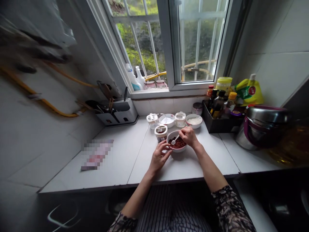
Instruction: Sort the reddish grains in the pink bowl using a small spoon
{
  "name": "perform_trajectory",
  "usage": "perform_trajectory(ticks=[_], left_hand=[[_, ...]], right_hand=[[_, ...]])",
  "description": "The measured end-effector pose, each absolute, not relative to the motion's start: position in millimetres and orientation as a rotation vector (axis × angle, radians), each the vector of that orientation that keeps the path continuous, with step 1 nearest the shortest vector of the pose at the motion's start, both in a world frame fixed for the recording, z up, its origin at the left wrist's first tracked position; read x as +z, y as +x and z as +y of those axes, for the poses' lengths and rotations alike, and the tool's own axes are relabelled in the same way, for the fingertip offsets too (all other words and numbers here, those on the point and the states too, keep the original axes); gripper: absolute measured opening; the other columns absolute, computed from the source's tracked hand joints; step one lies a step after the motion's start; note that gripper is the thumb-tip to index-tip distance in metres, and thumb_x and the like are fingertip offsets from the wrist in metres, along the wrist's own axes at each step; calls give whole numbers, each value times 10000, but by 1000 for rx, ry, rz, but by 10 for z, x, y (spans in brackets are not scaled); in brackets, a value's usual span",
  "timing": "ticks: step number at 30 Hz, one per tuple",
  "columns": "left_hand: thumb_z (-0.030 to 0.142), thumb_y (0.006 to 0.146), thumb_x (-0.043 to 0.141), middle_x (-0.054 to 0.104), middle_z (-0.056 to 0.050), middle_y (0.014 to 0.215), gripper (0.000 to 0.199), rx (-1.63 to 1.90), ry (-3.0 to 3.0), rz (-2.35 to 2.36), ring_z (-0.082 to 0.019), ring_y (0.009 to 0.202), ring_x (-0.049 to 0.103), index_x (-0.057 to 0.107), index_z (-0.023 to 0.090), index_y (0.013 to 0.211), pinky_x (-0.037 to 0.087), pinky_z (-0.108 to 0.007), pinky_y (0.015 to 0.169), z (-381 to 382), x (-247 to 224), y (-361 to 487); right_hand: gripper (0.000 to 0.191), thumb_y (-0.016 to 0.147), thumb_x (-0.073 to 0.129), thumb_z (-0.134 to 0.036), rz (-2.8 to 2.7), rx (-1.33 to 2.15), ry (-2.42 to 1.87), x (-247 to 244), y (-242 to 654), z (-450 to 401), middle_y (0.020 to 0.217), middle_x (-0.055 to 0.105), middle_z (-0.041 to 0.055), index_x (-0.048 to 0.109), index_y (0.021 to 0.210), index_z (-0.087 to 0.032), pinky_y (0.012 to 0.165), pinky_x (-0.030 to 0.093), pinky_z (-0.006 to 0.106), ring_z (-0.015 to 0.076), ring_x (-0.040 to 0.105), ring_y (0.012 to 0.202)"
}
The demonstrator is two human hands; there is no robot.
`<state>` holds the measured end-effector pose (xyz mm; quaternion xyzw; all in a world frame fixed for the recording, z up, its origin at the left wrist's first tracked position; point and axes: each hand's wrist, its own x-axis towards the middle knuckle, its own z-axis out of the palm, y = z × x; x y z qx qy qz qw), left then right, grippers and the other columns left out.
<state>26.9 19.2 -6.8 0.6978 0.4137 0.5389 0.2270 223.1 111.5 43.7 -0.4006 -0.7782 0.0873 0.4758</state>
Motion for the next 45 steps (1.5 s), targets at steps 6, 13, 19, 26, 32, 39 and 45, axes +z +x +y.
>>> perform_trajectory(ticks=[6,13,19,26,32,39,45], left_hand=[[288,912,640,563,-113,1263,181,1478,1924,1153,-141,821,703,638,202,1071,648,-255,604,211,-87,264],[280,921,622,561,-116,1283,173,1469,1934,1168,-142,829,696,638,209,1077,653,-264,610,191,-73,263],[253,914,628,563,-117,1303,199,1455,1931,1176,-146,841,699,630,211,1109,649,-258,606,181,-70,259],[233,911,624,560,-120,1305,224,1466,1937,1162,-140,833,700,628,211,1134,645,-251,597,183,-73,257],[251,924,611,559,-123,1303,208,1482,1942,1162,-145,831,698,630,212,1128,647,-257,593,189,-78,270],[265,926,613,559,-125,1313,220,1464,1927,1170,-149,844,696,627,216,1139,650,-258,594,187,-91,263],[240,916,618,565,-123,1308,230,1461,1924,1154,-149,846,700,627,212,1144,653,-259,602,187,-85,264]], right_hand=[[421,907,530,-377,-1862,251,-1034,428,2226,1116,536,561,13,492,518,-222,643,422,294,149,511,555],[472,928,505,-420,-1827,201,-1077,433,2248,1125,512,535,7,448,500,-228,647,420,303,152,497,552],[450,928,518,-407,-1820,103,-1088,410,2272,1148,536,551,17,479,518,-228,753,443,327,168,535,608],[435,912,516,-388,-1802,152,-1091,408,2255,1125,532,531,13,440,513,-232,640,416,309,158,493,564],[456,917,500,-424,-1737,205,-1093,411,2239,1114,519,519,3,419,511,-233,609,407,297,151,474,560],[451,896,496,-412,-1703,190,-1108,425,2223,1109,486,465,-11,367,500,-238,609,398,297,144,445,532],[493,883,494,-483,-1636,222,-1158,424,2265,1139,473,422,-19,341,486,-234,570,372,287,131,407,513]])
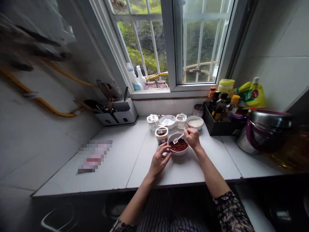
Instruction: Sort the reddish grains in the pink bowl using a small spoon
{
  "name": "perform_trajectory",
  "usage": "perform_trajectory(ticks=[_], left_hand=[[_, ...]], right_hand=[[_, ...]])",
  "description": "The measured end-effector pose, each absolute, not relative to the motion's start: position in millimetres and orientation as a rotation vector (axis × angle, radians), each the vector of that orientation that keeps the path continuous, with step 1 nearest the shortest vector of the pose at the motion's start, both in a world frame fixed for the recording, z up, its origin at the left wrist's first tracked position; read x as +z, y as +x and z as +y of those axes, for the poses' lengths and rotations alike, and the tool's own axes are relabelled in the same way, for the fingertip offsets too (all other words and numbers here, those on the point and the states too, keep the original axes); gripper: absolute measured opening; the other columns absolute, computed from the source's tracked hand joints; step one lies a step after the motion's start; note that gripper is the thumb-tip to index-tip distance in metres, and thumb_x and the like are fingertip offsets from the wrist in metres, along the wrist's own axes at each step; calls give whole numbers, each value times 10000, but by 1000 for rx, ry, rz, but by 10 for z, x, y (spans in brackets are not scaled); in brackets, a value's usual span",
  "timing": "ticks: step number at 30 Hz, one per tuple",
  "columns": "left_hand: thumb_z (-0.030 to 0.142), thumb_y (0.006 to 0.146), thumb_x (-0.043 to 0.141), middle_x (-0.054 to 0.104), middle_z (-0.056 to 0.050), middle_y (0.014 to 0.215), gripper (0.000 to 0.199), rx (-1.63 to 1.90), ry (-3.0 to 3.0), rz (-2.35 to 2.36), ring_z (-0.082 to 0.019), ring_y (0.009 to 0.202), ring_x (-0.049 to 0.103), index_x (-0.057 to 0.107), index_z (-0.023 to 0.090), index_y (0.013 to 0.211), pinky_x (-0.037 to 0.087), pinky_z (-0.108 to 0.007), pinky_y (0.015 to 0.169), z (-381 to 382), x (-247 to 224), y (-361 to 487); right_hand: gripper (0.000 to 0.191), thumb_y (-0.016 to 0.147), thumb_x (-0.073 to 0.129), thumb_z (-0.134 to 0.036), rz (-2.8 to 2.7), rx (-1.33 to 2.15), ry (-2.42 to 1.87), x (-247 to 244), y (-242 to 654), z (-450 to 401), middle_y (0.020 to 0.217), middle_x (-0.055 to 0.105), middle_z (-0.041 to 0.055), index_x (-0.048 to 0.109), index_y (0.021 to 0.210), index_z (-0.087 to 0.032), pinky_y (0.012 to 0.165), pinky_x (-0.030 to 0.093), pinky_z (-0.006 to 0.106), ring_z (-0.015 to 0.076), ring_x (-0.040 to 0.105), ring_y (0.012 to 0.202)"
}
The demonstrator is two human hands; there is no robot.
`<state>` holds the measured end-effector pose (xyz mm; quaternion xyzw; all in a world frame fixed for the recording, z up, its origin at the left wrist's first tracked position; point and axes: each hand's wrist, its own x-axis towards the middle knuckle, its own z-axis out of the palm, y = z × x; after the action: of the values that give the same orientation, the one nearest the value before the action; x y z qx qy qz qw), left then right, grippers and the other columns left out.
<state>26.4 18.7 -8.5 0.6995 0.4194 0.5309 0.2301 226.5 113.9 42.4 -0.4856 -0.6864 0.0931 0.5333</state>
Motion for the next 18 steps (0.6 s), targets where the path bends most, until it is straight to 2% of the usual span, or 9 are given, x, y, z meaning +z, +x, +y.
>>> perform_trajectory(ticks=[4,8,14,16,18], left_hand=[[229,915,618,571,-128,1310,230,1475,1905,1149,-150,838,704,630,213,1144,642,-245,571,190,-83,274],[224,907,631,576,-130,1319,243,1483,1876,1153,-150,839,703,632,214,1150,647,-254,588,192,-88,277],[209,901,630,563,-134,1337,262,1483,1849,1137,-148,844,692,632,217,1163,656,-266,604,184,-94,285],[207,904,625,562,-132,1332,256,1483,1846,1135,-150,853,692,633,221,1160,657,-265,605,181,-89,289],[208,908,621,564,-129,1328,247,1481,1849,1135,-148,850,694,634,221,1155,656,-261,601,180,-84,294]], right_hand=[[548,856,506,-596,-1565,397,-1231,378,2290,1163,451,387,-32,363,475,-230,490,319,263,114,372,473],[586,828,513,-672,-1485,435,-1273,434,2285,1234,437,436,-19,433,460,-223,477,331,265,119,401,456],[545,897,499,-587,-1545,276,-1242,778,2028,1403,444,454,-20,475,494,-221,493,312,272,130,423,463],[515,941,485,-513,-1617,153,-1211,873,1878,1419,466,491,-10,479,514,-225,565,367,290,145,455,490],[469,963,502,-432,-1748,-32,-1146,934,1739,1392,528,559,9,494,543,-223,751,426,330,164,512,567]])
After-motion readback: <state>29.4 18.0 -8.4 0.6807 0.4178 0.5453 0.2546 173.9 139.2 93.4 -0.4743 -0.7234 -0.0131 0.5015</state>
